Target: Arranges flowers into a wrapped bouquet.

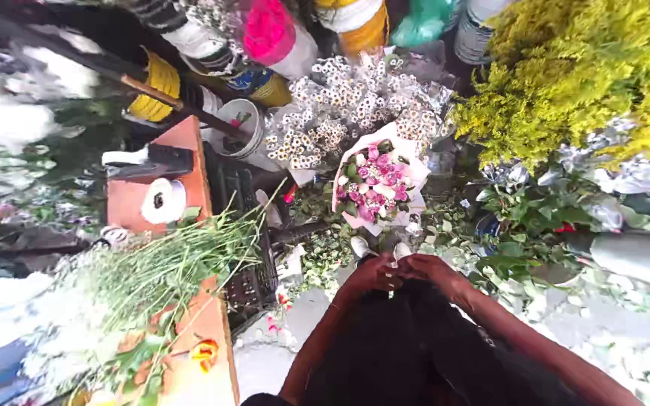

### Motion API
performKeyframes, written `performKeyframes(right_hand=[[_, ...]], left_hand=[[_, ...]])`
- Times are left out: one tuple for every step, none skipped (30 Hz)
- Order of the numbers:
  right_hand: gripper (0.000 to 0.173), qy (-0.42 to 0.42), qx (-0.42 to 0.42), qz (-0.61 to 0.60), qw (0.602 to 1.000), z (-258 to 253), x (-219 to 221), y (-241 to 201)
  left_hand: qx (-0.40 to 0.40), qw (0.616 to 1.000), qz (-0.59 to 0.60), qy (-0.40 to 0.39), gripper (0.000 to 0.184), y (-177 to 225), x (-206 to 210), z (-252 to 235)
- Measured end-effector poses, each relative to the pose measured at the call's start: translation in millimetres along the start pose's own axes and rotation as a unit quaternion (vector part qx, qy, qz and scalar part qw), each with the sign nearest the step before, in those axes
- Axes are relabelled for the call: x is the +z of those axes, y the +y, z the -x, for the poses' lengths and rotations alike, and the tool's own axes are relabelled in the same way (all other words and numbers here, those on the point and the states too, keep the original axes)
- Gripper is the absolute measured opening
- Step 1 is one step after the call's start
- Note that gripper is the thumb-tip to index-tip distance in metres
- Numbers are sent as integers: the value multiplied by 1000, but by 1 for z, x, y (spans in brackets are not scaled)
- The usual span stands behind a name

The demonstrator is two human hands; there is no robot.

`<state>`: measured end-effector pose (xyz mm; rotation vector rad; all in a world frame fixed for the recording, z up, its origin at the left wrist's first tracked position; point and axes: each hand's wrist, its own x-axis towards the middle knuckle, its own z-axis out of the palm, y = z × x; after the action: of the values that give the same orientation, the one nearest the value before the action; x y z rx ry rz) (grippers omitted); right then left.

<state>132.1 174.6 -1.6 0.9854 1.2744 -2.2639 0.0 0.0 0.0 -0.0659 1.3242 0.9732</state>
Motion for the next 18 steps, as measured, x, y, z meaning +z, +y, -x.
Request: performKeyframes(right_hand=[[29, -10, -10, 29, 999, 2, 9, -7], [29, -18, -23, 57, 998, 3, 17, -14], [30, -24, -36, 84, 996, 3, 27, -20], [31, -27, -50, 110, 992, 1, 37, -28], [32, -32, -68, 132, 988, 0, 48, -36], [33, -39, -89, 154, 983, 0, 61, -43], [32, -49, -114, 177, 976, 2, 74, -50], [32, -60, -142, 202, 967, 5, 89, -56], [31, -74, -173, 231, 954, 10, 106, -62], [31, -88, -208, 266, 937, 16, 126, -68], [30, -101, -246, 303, 915, 22, 148, -72], [30, -118, -283, 348, 886, 28, 175, -75], [30, -140, -317, 399, 849, 33, 205, -76], [31, -170, -353, 454, 800, 36, 237, -75], [33, -206, -393, 504, 741, 35, 271, -73], [35, -243, -437, 542, 675, 31, 309, -72], [35, -278, -477, 567, 612, 24, 350, -70], [34, -306, -507, 580, 559, 14, 392, -66]], left_hand=[[35, 995, -88, 22, 51, 2, -1, 26], [91, 979, -176, 56, 52, 4, -5, 55], [144, 951, -251, 109, 56, 3, -8, 83], [180, 921, -302, 167, 60, 1, -13, 109], [206, 898, -320, 220, 61, -2, -17, 137], [228, 885, -310, 263, 59, -8, -20, 164], [256, 873, -285, 301, 56, -17, -22, 189], [285, 863, -254, 331, 53, -29, -25, 210], [315, 853, -220, 352, 50, -43, -28, 228], [345, 843, -190, 366, 48, -58, -31, 243], [373, 831, -166, 378, 46, -73, -34, 256], [396, 821, -143, 386, 44, -91, -37, 269], [409, 814, -122, 395, 42, -110, -40, 283], [414, 808, -104, 406, 40, -132, -42, 295], [412, 804, -89, 420, 39, -154, -43, 307], [411, 797, -74, 436, 39, -177, -45, 317], [411, 786, -56, 458, 38, -200, -49, 325], [408, 777, -27, 478, 37, -224, -52, 333]])
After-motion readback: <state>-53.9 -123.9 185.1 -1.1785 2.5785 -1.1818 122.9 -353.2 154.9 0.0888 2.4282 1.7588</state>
